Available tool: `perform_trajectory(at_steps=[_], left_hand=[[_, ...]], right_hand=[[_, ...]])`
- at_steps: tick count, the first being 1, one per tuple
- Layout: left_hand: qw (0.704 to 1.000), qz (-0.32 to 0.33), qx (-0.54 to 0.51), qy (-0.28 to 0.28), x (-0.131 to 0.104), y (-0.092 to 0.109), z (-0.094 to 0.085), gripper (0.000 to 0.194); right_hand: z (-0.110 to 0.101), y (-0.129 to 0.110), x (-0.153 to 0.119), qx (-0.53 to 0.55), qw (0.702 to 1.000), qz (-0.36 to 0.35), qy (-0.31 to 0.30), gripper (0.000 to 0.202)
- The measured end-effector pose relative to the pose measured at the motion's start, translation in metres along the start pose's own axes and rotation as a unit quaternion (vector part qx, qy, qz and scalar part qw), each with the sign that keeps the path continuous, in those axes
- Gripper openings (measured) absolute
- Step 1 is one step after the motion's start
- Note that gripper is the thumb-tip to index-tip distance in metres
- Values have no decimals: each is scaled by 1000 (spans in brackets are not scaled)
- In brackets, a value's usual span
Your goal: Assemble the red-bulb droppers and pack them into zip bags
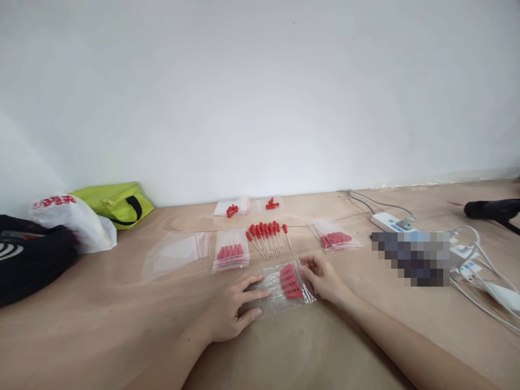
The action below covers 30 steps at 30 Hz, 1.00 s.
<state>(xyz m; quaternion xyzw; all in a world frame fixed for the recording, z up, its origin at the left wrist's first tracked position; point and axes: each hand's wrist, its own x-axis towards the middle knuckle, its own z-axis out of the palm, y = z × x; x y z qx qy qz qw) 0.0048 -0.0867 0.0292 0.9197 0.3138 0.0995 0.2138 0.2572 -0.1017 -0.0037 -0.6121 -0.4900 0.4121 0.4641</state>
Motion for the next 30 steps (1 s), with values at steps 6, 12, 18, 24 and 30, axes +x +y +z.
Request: perform_trajectory(at_steps=[6, 12, 18, 24, 30], left_hand=[[999, 22, 19, -12, 3, 7, -6, 41], [999, 33, -5, 4, 1, 5, -3, 39], [988, 39, 10, 151, 3, -3, 4, 33], [912, -84, 129, 381, 3, -35, -19, 26], [845, -361, 226, 324, -13, -91, -42, 45]], right_hand=[[-3, -13, 3, 14, 990, 62, -124, 43], [0, -5, 0, 95, 986, 25, -131, 45], [-17, -16, 6, 179, 982, 2, -62, 42], [-69, -8, 42, 237, 948, -51, 207, 38], [-86, 11, 56, 211, 934, -11, 287, 29]])
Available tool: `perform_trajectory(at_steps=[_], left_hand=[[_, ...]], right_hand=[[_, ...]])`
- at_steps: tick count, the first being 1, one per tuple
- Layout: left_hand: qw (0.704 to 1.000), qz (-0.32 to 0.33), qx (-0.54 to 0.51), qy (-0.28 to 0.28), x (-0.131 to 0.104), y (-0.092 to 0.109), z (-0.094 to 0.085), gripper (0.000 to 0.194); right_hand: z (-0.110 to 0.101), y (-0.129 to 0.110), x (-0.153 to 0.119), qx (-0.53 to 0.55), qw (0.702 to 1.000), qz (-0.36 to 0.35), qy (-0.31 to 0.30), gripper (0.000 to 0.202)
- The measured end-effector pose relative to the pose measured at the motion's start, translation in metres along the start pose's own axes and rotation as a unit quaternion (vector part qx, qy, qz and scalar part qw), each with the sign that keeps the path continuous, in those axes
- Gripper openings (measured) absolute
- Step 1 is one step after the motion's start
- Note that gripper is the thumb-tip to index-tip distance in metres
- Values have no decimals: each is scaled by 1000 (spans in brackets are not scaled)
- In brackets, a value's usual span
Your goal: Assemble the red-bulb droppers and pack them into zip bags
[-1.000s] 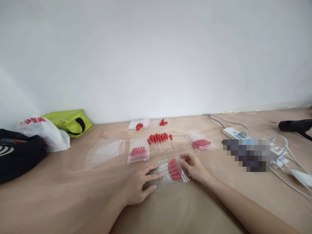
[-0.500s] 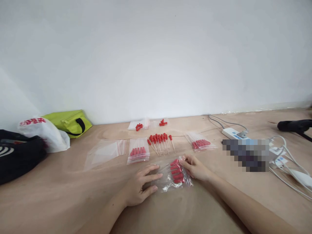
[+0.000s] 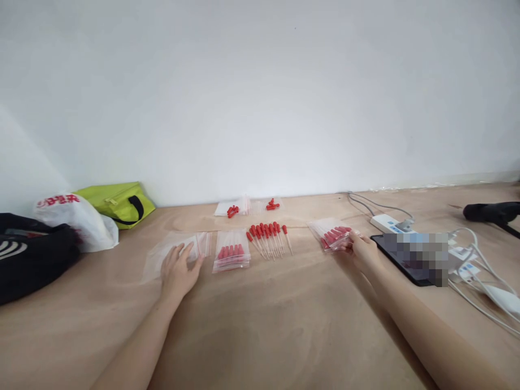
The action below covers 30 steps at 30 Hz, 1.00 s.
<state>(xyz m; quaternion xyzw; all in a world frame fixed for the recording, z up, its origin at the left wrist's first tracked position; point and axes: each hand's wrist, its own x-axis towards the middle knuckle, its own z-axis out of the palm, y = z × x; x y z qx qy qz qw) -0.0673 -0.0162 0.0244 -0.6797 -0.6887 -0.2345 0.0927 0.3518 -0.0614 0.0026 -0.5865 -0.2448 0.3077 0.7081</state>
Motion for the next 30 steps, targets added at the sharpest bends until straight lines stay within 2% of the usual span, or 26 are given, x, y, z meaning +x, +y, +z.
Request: perform_trajectory(at_steps=[2, 5, 7, 9, 11, 14, 15, 17, 21, 24, 27, 30], left_hand=[[996, -34, 38, -68, 4, -8, 3, 54], [988, -32, 58, -140, 5, -11, 5, 53], [986, -26, 70, -150, 6, -10, 5, 46], [986, -32, 79, -146, 6, -8, 4, 40], [986, -45, 80, -141, 7, -7, 2, 36], [985, -70, 87, -135, 7, -6, -3, 34], [985, -75, 90, -130, 7, -6, -4, 33], [986, -74, 93, -117, 6, -5, -7, 29], [992, -44, 89, -83, 5, -5, -6, 23], [994, -41, 90, -51, 5, -7, -7, 22], [996, -27, 79, 33, 6, -3, -13, 26], [985, 81, -5, 154, -6, 19, -24, 26]], right_hand=[[-1, 1, -2, -23, 1000, 1, 22, 28], [-3, -4, -8, -69, 994, -16, 81, 32], [-2, -8, -16, -140, 977, -76, 141, 38], [3, -9, -28, -213, 948, -174, 159, 39], [12, -4, -43, -252, 924, -276, 86, 31], [33, 11, -67, -317, 866, -370, -117, 14], [41, 16, -73, -344, 847, -370, -163, 13], [60, 22, -80, -424, 822, -323, -202, 14], [95, 25, -72, -474, 823, -269, -161, 23], [111, 25, -64, -506, 821, -233, -126, 29], [116, 26, -63, -534, 810, -213, -115, 29], [115, 27, -65, -548, 802, -208, -114, 32]])
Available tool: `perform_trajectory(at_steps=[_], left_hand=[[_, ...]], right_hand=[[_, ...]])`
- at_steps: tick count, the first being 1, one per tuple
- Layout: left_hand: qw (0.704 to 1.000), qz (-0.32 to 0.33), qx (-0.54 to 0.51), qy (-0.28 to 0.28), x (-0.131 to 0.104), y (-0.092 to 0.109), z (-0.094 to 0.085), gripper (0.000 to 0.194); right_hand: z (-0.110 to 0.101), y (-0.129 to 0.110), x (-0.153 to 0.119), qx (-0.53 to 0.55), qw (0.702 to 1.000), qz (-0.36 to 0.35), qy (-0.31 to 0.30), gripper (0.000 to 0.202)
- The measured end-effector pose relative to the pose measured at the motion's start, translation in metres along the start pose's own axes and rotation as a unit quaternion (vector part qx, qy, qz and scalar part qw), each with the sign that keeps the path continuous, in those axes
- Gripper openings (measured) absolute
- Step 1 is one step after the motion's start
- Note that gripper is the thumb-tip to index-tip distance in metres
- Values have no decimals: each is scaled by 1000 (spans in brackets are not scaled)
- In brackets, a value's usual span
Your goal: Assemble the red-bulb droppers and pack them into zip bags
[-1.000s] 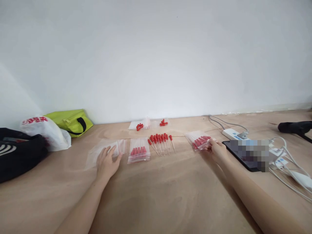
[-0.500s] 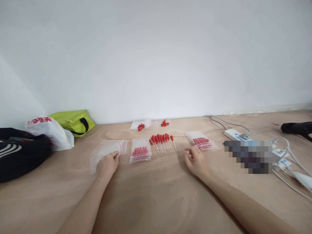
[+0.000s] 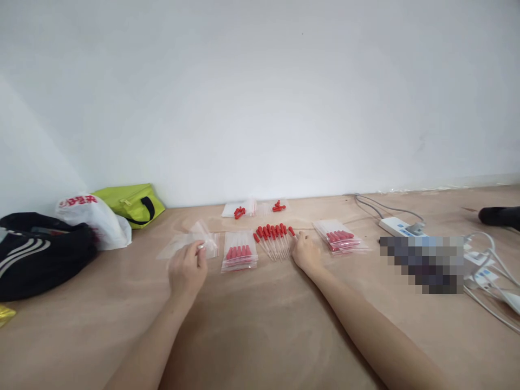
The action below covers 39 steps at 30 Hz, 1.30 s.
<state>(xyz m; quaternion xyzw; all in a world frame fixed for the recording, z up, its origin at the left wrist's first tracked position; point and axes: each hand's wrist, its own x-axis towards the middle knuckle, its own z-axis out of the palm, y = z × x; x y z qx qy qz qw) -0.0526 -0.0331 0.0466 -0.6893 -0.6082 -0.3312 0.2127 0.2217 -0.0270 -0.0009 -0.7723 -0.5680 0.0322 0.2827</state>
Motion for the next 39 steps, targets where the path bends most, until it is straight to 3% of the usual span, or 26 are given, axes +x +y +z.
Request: perform_trajectory(at_steps=[2, 3, 7, 10, 14, 19, 22, 25, 33, 39], left_hand=[[994, 64, -86, 24, -12, 28, -10, 25], [986, 97, -137, 5, -20, 44, -15, 23], [936, 163, -277, -145, -61, 101, -25, 18], [905, 148, -306, -254, -78, 119, -23, 15], [878, 145, -337, -307, -72, 112, -20, 17], [867, 233, -307, -316, -61, 83, -17, 32], [852, 264, -276, -359, -61, 76, -14, 43], [836, 275, -262, -395, -61, 76, -14, 42], [836, 273, -263, -397, -59, 80, -18, 37], [835, 265, -268, -401, -58, 81, -19, 40]], right_hand=[[-1, 3, -3, 12, 1000, -9, 14, 37], [-1, 6, -4, 37, 998, -22, 34, 40], [-7, 22, -18, 238, 961, -85, 112, 50], [-19, 37, -36, 380, 920, -61, 70, 65], [-39, 50, -57, 518, 854, 34, -23, 79], [-45, 47, -62, 581, 810, 77, -32, 68], [-40, 39, -62, 601, 796, 56, -50, 61], [-35, 32, -64, 601, 796, 37, -66, 59], [-33, 34, -63, 592, 800, 30, -89, 59], [-38, 29, -67, 631, 762, 61, -134, 55]])
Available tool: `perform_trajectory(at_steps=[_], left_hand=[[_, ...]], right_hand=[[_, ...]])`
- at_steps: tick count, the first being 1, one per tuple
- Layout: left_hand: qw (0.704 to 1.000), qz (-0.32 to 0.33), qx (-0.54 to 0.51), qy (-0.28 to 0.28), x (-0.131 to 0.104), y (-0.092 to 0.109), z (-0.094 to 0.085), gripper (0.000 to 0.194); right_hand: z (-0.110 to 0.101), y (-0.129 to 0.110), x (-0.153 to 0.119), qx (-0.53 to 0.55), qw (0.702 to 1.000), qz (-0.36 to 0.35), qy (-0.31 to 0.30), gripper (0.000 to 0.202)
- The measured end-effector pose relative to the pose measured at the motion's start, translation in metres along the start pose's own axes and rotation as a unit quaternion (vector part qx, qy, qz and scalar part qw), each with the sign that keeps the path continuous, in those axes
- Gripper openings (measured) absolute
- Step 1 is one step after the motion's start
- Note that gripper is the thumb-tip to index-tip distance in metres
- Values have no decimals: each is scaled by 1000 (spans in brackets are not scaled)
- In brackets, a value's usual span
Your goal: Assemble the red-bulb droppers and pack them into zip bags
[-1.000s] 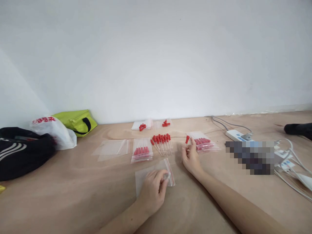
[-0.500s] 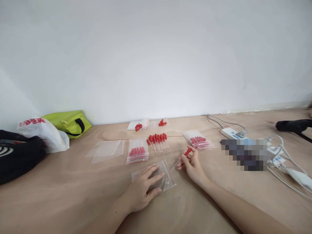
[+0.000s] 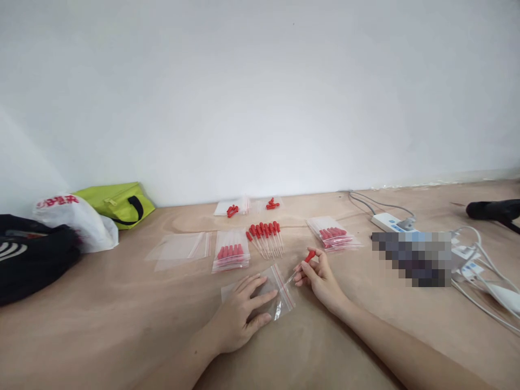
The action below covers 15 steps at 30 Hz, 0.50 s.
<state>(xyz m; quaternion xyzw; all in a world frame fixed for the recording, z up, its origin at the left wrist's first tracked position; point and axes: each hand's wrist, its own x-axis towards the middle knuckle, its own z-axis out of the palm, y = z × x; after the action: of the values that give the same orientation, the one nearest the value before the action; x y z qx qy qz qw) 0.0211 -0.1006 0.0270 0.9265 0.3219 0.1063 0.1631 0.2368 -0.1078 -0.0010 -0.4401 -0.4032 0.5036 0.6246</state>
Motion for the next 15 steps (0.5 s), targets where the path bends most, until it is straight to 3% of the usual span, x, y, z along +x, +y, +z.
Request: perform_trajectory(at_steps=[4, 7, 11, 15], left_hand=[[1000, 5, -2, 7, 0, -1, 2, 47], [1000, 11, -5, 20, -1, -2, 4, 50], [999, 18, -14, 35, 0, -1, 4, 53], [999, 22, -18, 35, 0, 1, 2, 52]], right_hand=[[3, -1, -6, 31, 997, 45, -46, 45], [2, -4, -8, -5, 994, 52, -100, 42], [0, -10, -11, -19, 974, 87, -207, 40], [3, -12, -14, 19, 960, 113, -257, 35]])
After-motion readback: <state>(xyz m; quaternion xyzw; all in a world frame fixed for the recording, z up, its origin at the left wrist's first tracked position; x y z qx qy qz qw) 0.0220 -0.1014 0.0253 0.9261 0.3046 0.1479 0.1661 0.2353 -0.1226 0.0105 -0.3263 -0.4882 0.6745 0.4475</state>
